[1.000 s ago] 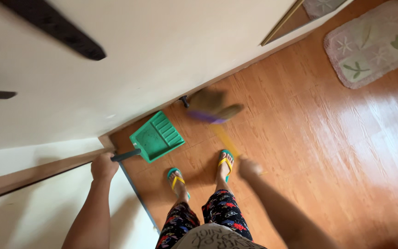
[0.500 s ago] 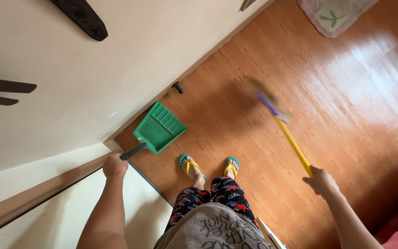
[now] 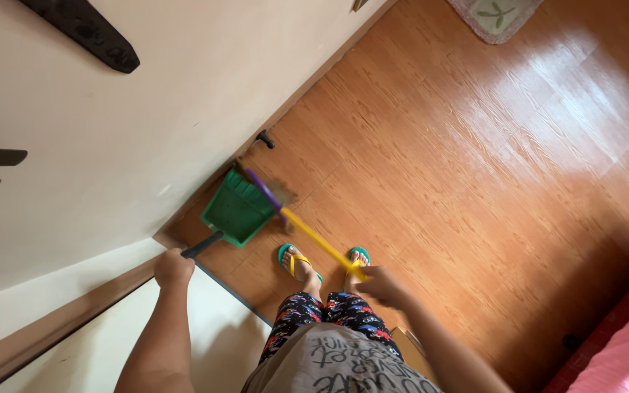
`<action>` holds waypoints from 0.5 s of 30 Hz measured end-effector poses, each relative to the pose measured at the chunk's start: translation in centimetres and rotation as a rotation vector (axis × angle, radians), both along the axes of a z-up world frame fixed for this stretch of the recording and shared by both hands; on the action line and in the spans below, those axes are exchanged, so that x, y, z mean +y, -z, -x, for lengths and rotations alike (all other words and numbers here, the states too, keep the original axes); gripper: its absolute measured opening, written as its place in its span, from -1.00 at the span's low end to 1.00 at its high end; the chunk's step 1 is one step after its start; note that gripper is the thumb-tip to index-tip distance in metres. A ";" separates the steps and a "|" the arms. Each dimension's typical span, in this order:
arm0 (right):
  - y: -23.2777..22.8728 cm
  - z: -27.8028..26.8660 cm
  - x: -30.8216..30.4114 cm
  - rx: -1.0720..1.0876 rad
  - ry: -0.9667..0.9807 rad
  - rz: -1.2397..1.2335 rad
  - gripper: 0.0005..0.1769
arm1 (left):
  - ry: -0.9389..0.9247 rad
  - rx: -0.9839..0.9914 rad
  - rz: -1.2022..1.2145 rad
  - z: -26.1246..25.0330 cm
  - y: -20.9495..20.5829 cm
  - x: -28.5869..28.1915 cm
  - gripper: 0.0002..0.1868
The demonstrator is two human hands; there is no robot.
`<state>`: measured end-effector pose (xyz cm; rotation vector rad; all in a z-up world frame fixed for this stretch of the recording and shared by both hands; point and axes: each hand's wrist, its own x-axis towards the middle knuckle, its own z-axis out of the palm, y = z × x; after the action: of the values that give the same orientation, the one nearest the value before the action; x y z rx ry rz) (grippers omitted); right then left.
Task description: The person sweeps debris from the floor into a dustpan using a broom, moving a rug aside and reaching under furniture to collect dust.
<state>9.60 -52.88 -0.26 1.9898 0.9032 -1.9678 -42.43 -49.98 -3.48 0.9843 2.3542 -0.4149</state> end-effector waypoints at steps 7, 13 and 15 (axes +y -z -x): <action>-7.2 -17.7 -2.2 -0.442 0.153 0.061 -0.19 | 0.098 0.000 -0.061 1.6 0.6 0.5 -0.84; 1.8 -15.6 -3.6 -0.408 0.421 0.086 -0.45 | 0.027 -0.026 -0.062 2.4 2.5 -0.3 -0.82; 5.1 -9.9 -4.3 -0.288 0.363 0.105 -0.63 | 0.074 -0.009 -0.087 2.7 3.3 -0.9 -0.82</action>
<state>19.53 -57.19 -5.31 2.4247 0.3853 -1.7741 -45.14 -50.85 -6.77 1.1139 2.3496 -0.3382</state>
